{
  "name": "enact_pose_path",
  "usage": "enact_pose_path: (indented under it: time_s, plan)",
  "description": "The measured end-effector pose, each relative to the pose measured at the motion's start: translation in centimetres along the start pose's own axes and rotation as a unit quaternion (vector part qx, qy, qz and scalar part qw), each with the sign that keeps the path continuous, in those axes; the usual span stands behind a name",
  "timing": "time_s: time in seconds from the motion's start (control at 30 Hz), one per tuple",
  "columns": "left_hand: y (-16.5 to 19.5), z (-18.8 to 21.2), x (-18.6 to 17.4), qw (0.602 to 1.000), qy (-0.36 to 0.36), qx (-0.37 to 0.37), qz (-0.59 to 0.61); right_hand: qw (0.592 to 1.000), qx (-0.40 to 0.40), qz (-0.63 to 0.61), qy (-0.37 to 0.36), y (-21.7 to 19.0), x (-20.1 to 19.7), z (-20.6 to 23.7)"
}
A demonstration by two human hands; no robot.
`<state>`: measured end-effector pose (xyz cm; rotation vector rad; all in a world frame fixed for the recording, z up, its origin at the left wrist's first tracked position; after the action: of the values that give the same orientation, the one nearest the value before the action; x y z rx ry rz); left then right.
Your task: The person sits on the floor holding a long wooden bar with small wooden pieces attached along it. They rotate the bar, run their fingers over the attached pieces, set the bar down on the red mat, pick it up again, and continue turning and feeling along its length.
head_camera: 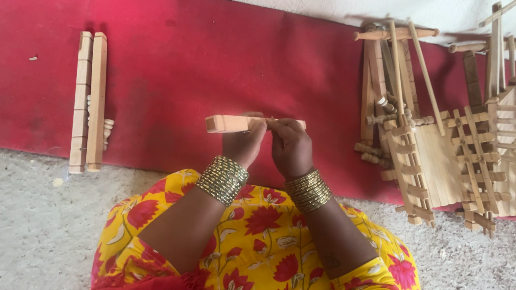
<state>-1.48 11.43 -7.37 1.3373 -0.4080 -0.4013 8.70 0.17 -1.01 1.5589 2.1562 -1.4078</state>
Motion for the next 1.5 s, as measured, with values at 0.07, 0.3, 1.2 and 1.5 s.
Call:
enact_pose_path:
  time_s: [0.07,0.3,1.2,1.5]
  plan:
    - [-0.2,-0.1,-0.1,0.999,0.001,-0.003,0.033,1.000,-0.015,0.014,0.005,0.2,0.1,0.1]
    - [-0.1,-0.2,0.4,1.000,-0.013,-0.011,0.024,0.984,0.080,0.155,-0.038,9.5,0.1,0.7]
    - [-0.6,-0.9,1.3,0.999,-0.020,-0.024,0.012,0.997,-0.054,0.041,0.024,-0.1,0.0,-0.4]
    - [0.0,-0.7,1.3,0.999,-0.032,0.002,-0.044,0.980,0.067,0.186,-0.004,10.2,-0.3,1.0]
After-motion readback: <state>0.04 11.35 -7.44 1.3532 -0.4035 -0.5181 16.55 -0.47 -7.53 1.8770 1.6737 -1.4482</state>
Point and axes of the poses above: each hand's wrist, its own z-axis away from the middle knuckle, its own x-axis out of the palm, y = z × x, the point moved 9 cm from there along -z, towards the middle knuckle, and after that the axes turned 8 degrees about -x, right-handed, at the moved point
